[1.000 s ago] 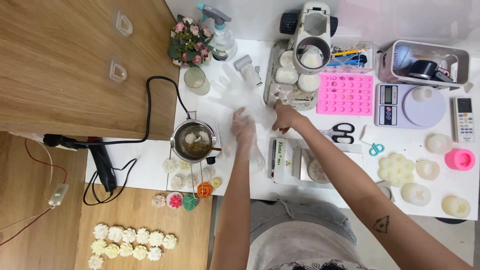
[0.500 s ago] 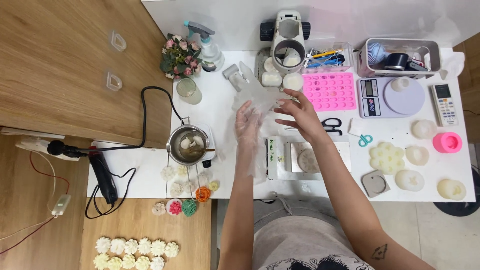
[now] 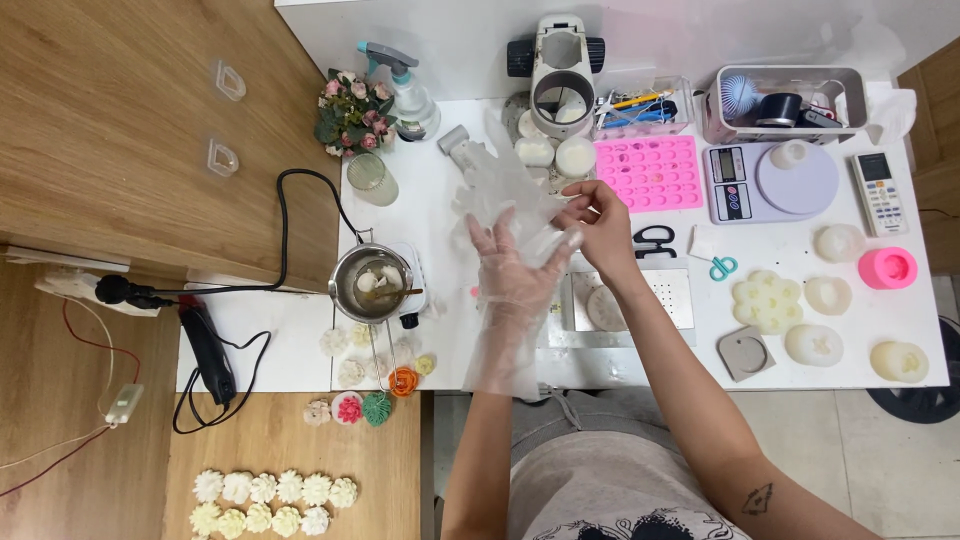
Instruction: Melting wax in a small pot using a heat gun and stirring it with a stick.
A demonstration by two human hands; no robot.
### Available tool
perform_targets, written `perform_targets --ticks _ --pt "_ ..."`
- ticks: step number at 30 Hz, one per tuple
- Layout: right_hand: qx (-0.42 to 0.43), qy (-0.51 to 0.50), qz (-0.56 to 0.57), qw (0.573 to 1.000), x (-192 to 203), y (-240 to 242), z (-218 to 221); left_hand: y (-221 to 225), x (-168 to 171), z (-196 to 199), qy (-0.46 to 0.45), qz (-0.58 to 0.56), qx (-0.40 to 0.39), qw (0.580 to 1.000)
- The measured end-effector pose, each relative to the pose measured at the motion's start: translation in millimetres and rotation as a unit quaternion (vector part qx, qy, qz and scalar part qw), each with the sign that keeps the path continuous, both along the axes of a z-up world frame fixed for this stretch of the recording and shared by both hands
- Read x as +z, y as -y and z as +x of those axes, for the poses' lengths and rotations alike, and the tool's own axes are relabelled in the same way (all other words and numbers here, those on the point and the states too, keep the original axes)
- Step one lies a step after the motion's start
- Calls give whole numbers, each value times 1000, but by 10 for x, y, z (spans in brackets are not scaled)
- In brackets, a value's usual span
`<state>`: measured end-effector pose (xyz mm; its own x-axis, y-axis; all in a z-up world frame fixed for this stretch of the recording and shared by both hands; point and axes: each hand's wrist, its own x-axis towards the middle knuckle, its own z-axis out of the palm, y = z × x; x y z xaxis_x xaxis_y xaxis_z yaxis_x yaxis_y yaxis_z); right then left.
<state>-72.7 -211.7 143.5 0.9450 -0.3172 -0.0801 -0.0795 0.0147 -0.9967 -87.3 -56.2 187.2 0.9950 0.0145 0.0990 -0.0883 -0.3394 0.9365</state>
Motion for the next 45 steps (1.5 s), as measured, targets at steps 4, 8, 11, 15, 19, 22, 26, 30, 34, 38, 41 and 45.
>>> perform_targets --ticks 4,8,11,15,19,22,26,30,34,38,41,45 --pt "26 28 -55 998 74 70 -81 -9 20 -21 67 176 2 982" --pt "34 0 -66 997 405 91 -168 -59 -299 88 95 196 8 976" --pt "19 30 -166 986 607 105 -281 -4 -228 144 55 179 15 982" --pt "-38 239 -484 841 617 118 -450 193 -69 189 48 166 -2 985" --pt "57 227 -566 790 805 30 -670 344 -156 137 122 202 -60 970" --pt "16 -5 -279 960 679 22 -710 435 -71 81 179 212 -108 955" --pt "-72 102 -255 959 682 69 -743 477 -211 86 237 224 -143 934" --pt "-30 127 -338 932 842 114 -804 450 -156 19 235 205 -165 936" --pt "93 -71 -330 937 440 299 -722 476 -156 -29 227 207 -179 935" --pt "-35 -101 -93 990 -109 309 -651 532 -168 -50 241 213 -188 928" --pt "-117 29 316 941 -190 332 -590 578 -124 -61 281 193 -188 921" --pt "-26 -13 576 817 163 274 -555 645 -104 -101 250 143 -207 935"
